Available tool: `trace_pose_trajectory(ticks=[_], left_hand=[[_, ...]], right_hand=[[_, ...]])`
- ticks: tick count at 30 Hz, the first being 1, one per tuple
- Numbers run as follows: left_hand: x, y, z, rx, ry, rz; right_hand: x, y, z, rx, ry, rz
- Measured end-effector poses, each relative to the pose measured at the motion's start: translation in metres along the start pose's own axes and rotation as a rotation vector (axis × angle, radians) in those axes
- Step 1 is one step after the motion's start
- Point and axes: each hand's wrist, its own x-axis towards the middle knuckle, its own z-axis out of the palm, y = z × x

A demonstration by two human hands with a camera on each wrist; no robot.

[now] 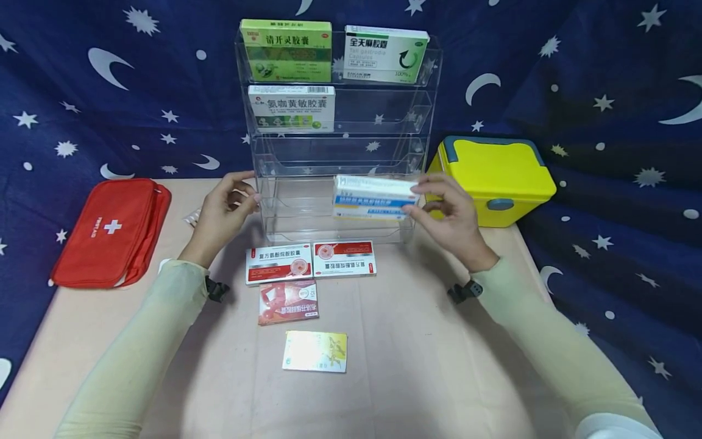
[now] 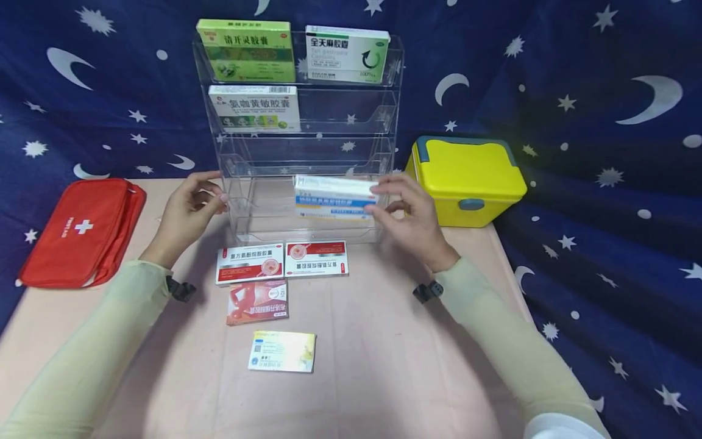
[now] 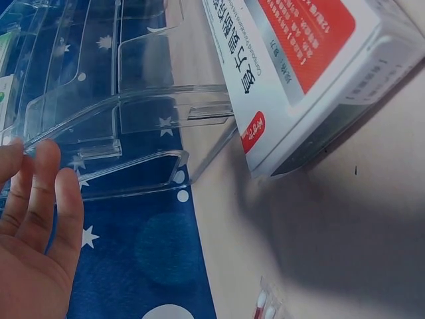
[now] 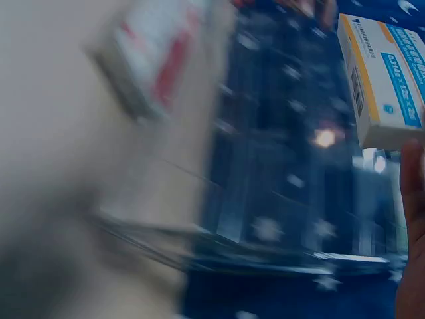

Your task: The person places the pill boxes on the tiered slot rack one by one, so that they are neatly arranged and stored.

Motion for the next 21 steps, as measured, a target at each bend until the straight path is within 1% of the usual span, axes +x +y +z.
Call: trace_pose_trajectory(ticks=[2,4,7,10,13,17,19,21], left_hand=[[0.0,0.0,0.0,0.005,0.002,0.005],[0.001,0.001,0.0,0.004,0.004,0.012],[0.001,0.001,0.0,0.007,0.004,0.017],[0.001,0.002,0.0,0.006,0.002,0.016],[0.001,0.002,0.001,0.008,0.001,0.011],[0.001,0.002,0.001,0.013,0.001,-0.002],[0.001,0.001,0.0,0.013,0.003,-0.004],[0.001,0.001,0.001,0.009,0.003,-0.006]], right_hand=[[0.029,-0.004,-0.009,-0.031,0.042,-0.04],[0.057,-0.009,-0.016,-0.063,0.064,-0.082],[0.094,-0.016,-0.024,-0.116,0.067,-0.139],[0.122,-0.022,-0.03,-0.18,0.05,-0.2],[0.143,-0.024,-0.034,-0.249,0.043,-0.234],[0.162,-0.013,-0.037,-0.299,0.028,-0.237],[0.167,-0.003,-0.038,-0.314,0.028,-0.2],[0.169,0.007,-0.038,-0.335,0.028,-0.131]])
